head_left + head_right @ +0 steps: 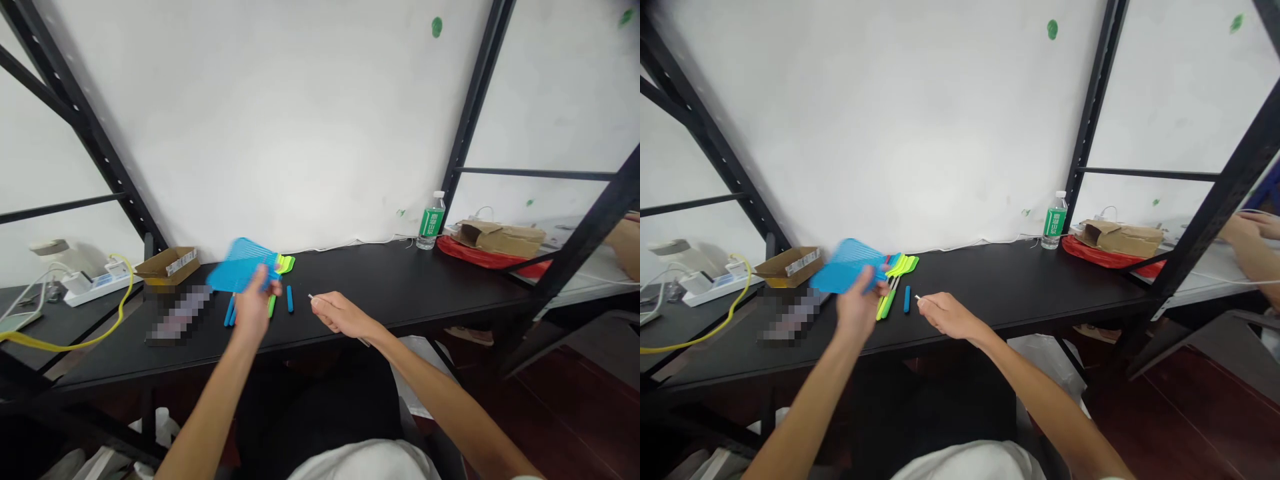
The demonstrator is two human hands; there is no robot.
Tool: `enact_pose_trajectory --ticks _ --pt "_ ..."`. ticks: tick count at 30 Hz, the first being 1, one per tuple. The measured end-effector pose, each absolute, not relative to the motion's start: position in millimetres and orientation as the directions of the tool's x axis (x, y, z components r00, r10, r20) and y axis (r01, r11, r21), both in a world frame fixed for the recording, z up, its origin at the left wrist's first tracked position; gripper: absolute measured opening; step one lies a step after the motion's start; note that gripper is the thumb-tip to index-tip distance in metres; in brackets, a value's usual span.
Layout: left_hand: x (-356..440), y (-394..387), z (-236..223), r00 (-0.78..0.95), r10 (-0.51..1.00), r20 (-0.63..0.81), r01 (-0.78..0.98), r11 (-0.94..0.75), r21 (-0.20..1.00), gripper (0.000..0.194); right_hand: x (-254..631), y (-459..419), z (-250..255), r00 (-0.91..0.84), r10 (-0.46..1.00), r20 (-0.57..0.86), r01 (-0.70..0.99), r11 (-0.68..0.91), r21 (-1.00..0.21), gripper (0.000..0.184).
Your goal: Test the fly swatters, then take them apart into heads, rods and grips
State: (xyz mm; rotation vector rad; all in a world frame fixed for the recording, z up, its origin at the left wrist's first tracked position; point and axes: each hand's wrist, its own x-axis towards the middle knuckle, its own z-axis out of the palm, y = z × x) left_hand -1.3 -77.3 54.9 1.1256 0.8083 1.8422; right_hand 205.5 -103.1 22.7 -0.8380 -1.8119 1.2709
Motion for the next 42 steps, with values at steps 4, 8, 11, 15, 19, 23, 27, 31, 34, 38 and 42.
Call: enact_pose_trajectory --ticks 4,8,11,15,19,23,27,31,34,38,42 --pt "-49 -70 70 -0.456 0.73 0.508 -0.121 -0.617 0.778 0.027 227 -88 19 -0.401 0.905 0.145 -0.029 0.146 -0.989 0.031" --pt "-48 -70 63 -0.29 0.826 0.483 -0.082 -0.524 0.848 0.03 243 -71 18 -0.306 0.936 0.174 -0.141 0.136 -0.981 0.029" --pt "-29 -68 57 -0.225 0.861 0.456 -0.096 -0.485 0.869 0.031 246 -63 17 -0.228 0.957 0.18 -0.179 0.141 -0.974 0.028" --pt "-17 -64 53 -0.147 0.877 0.458 -0.095 -0.474 0.876 0.03 242 -57 11 -0.129 0.978 0.166 -0.199 0.138 -0.97 0.028" --pt "-21 -63 49 -0.146 0.882 0.448 -0.084 -0.462 0.883 0.031 231 -41 2 -0.078 0.989 0.124 -0.15 0.111 -0.982 0.031" --pt "-20 -59 42 -0.111 0.898 0.426 -0.042 -0.433 0.901 0.035 210 -11 -3 -0.035 0.995 0.095 0.181 0.099 -0.978 0.049" --pt "-14 -54 33 -0.078 0.899 0.432 0.004 -0.433 0.901 0.038 187 9 -5 -0.051 0.96 0.274 0.713 0.228 -0.664 0.059" --pt "-11 -52 29 -0.043 0.895 0.443 0.056 -0.44 0.896 0.039 177 9 -6 -0.036 0.962 0.269 0.89 0.153 -0.43 0.054" --pt "-9 -55 30 -0.031 0.894 0.447 0.053 -0.445 0.894 0.04 178 7 -7 -0.024 0.961 0.276 0.902 0.14 -0.409 0.048" --pt "-6 -59 31 -0.018 0.899 0.438 0.058 -0.437 0.898 0.039 183 7 -5 0.039 0.95 0.309 0.856 0.128 -0.501 0.049" --pt "-2 -62 33 -0.01 0.906 0.424 0.056 -0.423 0.905 0.038 191 11 -3 0.074 0.954 0.289 0.803 0.115 -0.585 0.046"
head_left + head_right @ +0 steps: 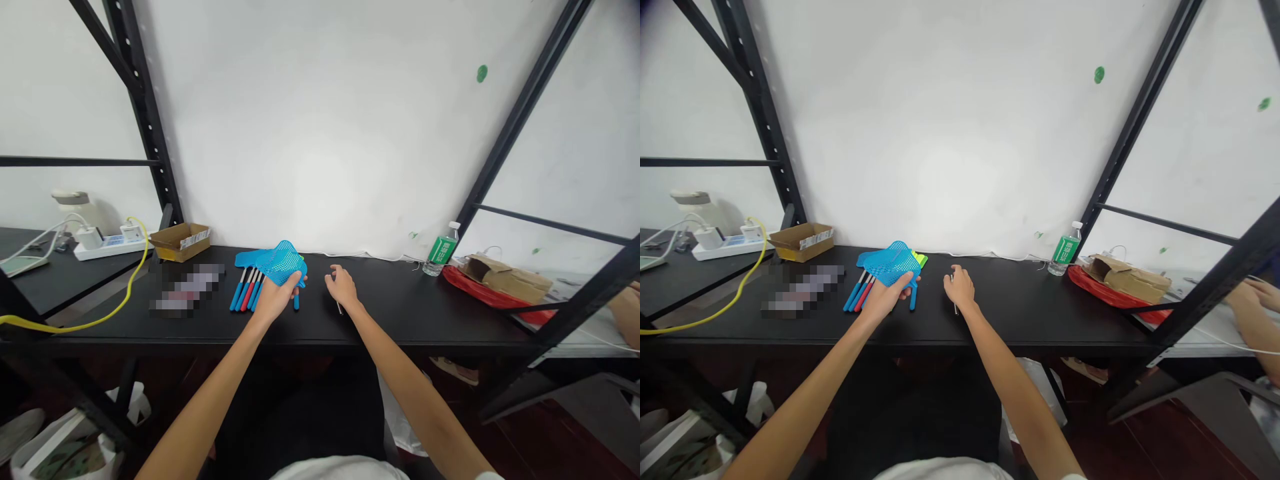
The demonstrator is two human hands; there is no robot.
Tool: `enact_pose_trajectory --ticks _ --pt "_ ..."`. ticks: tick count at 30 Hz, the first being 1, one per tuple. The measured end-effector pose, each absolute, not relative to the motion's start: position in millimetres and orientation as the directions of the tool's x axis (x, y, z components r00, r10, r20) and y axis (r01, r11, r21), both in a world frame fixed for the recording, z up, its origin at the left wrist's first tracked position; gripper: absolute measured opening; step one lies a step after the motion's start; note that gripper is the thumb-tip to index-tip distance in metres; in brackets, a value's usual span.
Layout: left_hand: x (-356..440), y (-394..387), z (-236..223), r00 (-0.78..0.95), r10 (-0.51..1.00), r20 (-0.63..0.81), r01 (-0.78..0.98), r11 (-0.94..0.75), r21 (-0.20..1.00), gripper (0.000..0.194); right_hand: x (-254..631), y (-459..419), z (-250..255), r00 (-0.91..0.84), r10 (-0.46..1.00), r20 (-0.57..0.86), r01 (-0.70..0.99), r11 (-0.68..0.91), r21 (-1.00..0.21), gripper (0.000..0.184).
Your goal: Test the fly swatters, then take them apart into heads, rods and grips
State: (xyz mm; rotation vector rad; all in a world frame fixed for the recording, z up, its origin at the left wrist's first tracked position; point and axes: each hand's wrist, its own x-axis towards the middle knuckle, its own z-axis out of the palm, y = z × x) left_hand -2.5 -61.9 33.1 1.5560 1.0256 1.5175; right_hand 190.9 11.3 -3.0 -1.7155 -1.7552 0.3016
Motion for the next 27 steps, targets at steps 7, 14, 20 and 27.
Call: enact_pose_trajectory --ticks 7,14,20,27 --pt "-5 -61 31 -0.009 0.905 0.425 0.053 -0.424 0.904 0.037 207 18 -3 0.09 0.953 0.288 0.758 0.122 -0.641 0.04" --pt "-5 -58 25 0.017 0.91 0.415 0.081 -0.415 0.906 0.038 214 6 -4 -0.015 0.949 0.316 0.765 0.214 -0.607 0.03" --pt "14 -62 11 0.139 0.922 0.362 0.238 -0.386 0.891 0.032 216 -18 1 -0.018 0.957 0.288 0.34 0.277 -0.899 0.042" --pt "44 -74 20 0.178 0.884 0.431 0.57 -0.45 0.688 0.039 234 -27 9 -0.117 0.962 0.248 -0.11 0.235 -0.966 0.064"
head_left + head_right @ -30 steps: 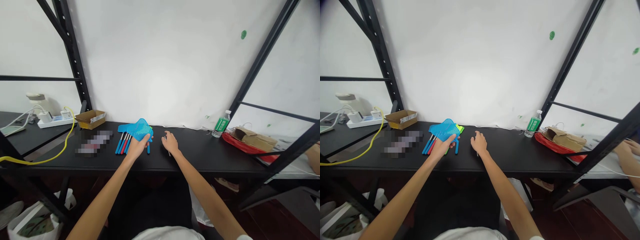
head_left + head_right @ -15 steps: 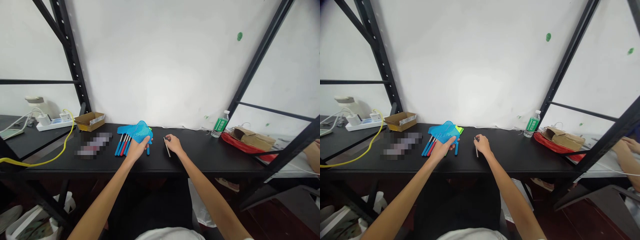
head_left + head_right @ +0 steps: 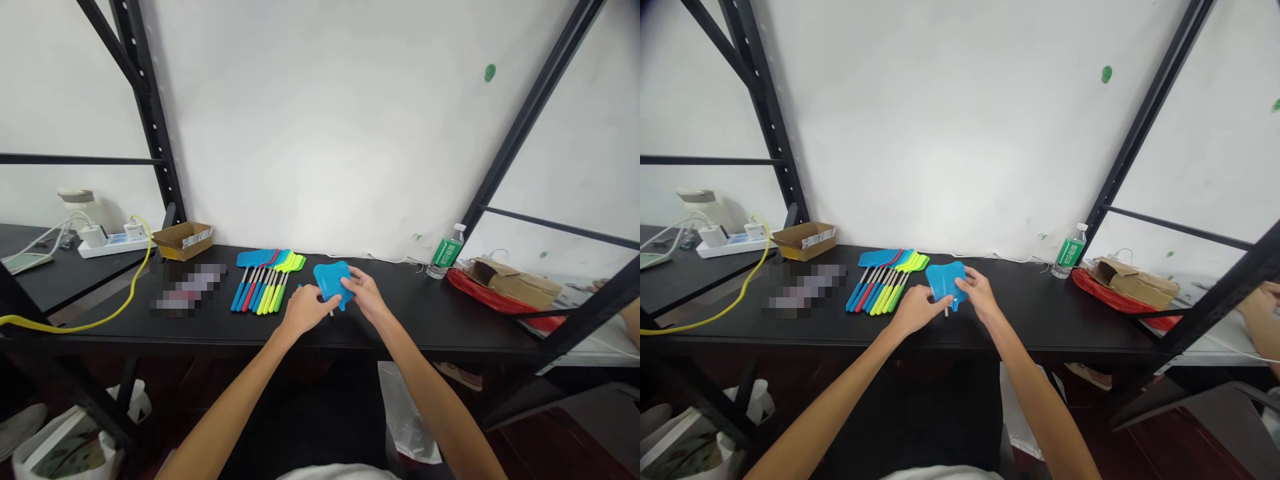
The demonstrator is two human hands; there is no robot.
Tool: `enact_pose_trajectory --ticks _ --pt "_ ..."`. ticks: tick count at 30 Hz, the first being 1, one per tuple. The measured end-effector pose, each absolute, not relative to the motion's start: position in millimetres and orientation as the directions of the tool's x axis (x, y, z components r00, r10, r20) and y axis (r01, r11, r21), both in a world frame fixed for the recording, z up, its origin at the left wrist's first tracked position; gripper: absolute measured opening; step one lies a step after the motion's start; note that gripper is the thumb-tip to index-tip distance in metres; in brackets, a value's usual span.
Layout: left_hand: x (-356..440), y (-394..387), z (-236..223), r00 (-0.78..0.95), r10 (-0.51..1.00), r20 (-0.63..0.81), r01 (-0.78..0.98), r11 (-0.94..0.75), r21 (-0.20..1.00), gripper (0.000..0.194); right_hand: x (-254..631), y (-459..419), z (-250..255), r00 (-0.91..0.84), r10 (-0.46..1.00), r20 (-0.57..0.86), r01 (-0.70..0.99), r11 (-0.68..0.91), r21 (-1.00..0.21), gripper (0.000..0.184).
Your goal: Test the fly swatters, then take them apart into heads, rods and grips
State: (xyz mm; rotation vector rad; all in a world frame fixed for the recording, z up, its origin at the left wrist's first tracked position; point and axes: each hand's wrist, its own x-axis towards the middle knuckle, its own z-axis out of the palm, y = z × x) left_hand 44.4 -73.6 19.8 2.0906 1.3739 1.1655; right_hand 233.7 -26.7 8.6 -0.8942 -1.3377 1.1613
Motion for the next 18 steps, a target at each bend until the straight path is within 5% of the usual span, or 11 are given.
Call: enact_pose_trajectory --ticks 2,5,9,13,18 --pt "38 -77 24 0.147 0.86 0.489 0.66 -0.453 0.599 0.043 258 -20 5 0.005 0.972 0.236 -0.045 0.236 -0.971 0.065" --pt "18 -75 19 0.116 0.82 0.56 0.794 -0.416 0.444 0.035 298 -12 -4 0.132 0.974 0.186 0.33 0.134 -0.934 0.066" --pt "-1 -63 -2 0.195 0.818 0.542 0.904 -0.365 0.225 0.026 322 -14 -14 0.235 0.93 0.283 0.785 -0.009 -0.62 0.054" --pt "0 -57 -12 0.252 0.829 0.499 0.917 -0.369 0.151 0.027 305 -27 -15 0.209 0.902 0.377 0.902 -0.029 -0.431 0.052" --pt "3 -61 -10 0.261 0.818 0.512 0.918 -0.374 0.129 0.03 264 -42 -9 0.004 0.864 0.504 0.898 0.219 -0.382 0.039"
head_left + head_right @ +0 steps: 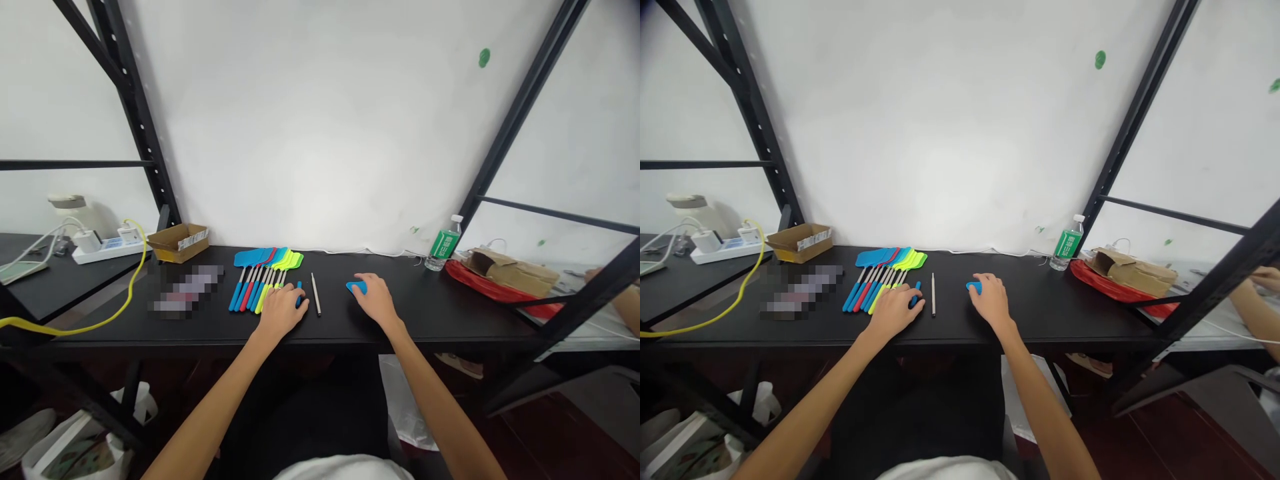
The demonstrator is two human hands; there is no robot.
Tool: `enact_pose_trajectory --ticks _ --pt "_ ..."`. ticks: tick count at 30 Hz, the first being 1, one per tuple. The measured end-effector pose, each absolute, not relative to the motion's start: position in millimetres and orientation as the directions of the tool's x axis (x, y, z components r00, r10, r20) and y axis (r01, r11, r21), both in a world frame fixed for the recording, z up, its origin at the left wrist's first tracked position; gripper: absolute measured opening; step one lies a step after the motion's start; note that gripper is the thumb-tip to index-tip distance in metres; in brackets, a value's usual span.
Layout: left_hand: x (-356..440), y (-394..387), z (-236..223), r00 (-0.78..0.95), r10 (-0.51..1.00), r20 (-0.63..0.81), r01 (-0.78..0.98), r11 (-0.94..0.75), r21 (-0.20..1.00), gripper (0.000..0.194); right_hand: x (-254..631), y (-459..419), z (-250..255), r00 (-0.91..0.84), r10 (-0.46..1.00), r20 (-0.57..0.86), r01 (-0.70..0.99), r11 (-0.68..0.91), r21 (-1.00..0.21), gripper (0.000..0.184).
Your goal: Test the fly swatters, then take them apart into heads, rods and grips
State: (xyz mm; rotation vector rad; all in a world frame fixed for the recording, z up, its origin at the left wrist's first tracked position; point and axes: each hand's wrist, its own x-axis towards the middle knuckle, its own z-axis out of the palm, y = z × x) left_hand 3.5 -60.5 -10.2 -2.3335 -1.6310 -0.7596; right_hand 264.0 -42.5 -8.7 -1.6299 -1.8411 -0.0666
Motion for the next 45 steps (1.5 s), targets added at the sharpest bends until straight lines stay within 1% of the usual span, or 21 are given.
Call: enact_pose_trajectory --ticks 2,4,9,11,15,18,22,26,29,32,34,36,40,45 --pt "4 -62 -9 0.28 0.818 0.502 0.917 -0.383 0.114 0.03 251 -46 -9 -0.081 0.843 0.532 0.864 0.325 -0.384 0.033" --pt "5 -63 -9 0.299 0.819 0.49 0.914 -0.393 0.101 0.029 242 -49 -11 -0.133 0.827 0.546 0.834 0.391 -0.389 0.029" --pt "16 -65 -10 0.358 0.803 0.477 0.89 -0.448 0.088 0.03 234 -55 -14 -0.196 0.809 0.555 0.783 0.47 -0.408 0.027" --pt "20 -65 -10 0.376 0.799 0.47 0.881 -0.465 0.085 0.032 232 -58 -14 -0.249 0.803 0.542 0.756 0.511 -0.41 0.028" --pt "21 -64 -11 0.377 0.802 0.464 0.884 -0.46 0.078 0.034 226 -64 -15 -0.387 0.768 0.51 0.712 0.6 -0.363 0.03" --pt "19 -62 -12 0.372 0.807 0.458 0.889 -0.453 0.075 0.036 223 -67 -16 -0.403 0.77 0.495 0.727 0.598 -0.337 0.028" --pt "19 -61 -13 0.372 0.806 0.46 0.888 -0.454 0.077 0.04 221 -66 -17 -0.376 0.794 0.478 0.753 0.563 -0.342 0.027" --pt "18 -61 -11 0.335 0.799 0.499 0.901 -0.427 0.079 0.041 221 -65 -16 -0.368 0.802 0.47 0.755 0.553 -0.352 0.027" --pt "7 -58 -5 0.221 0.82 0.529 0.941 -0.322 0.106 0.041 221 -65 -16 -0.36 0.806 0.47 0.75 0.55 -0.368 0.027" --pt "-11 -54 3 0.069 0.857 0.511 0.983 -0.145 0.11 0.037 221 -66 -15 -0.352 0.809 0.47 0.745 0.546 -0.384 0.027" --pt "-21 -53 7 0.007 0.889 0.459 0.995 -0.054 0.088 0.033 222 -66 -14 -0.344 0.814 0.467 0.744 0.54 -0.394 0.028" --pt "-25 -52 9 -0.011 0.913 0.409 0.998 -0.013 0.056 0.032 223 -66 -13 -0.337 0.82 0.463 0.742 0.534 -0.406 0.028" --pt "-20 -55 9 0.004 0.916 0.401 1.0 0.0 -0.011 0.033 223 -66 -13 -0.324 0.825 0.462 0.736 0.527 -0.425 0.029" --pt "-12 -58 6 0.029 0.916 0.4 0.998 -0.004 -0.064 0.037 223 -64 -14 -0.315 0.828 0.465 0.74 0.521 -0.426 0.029"
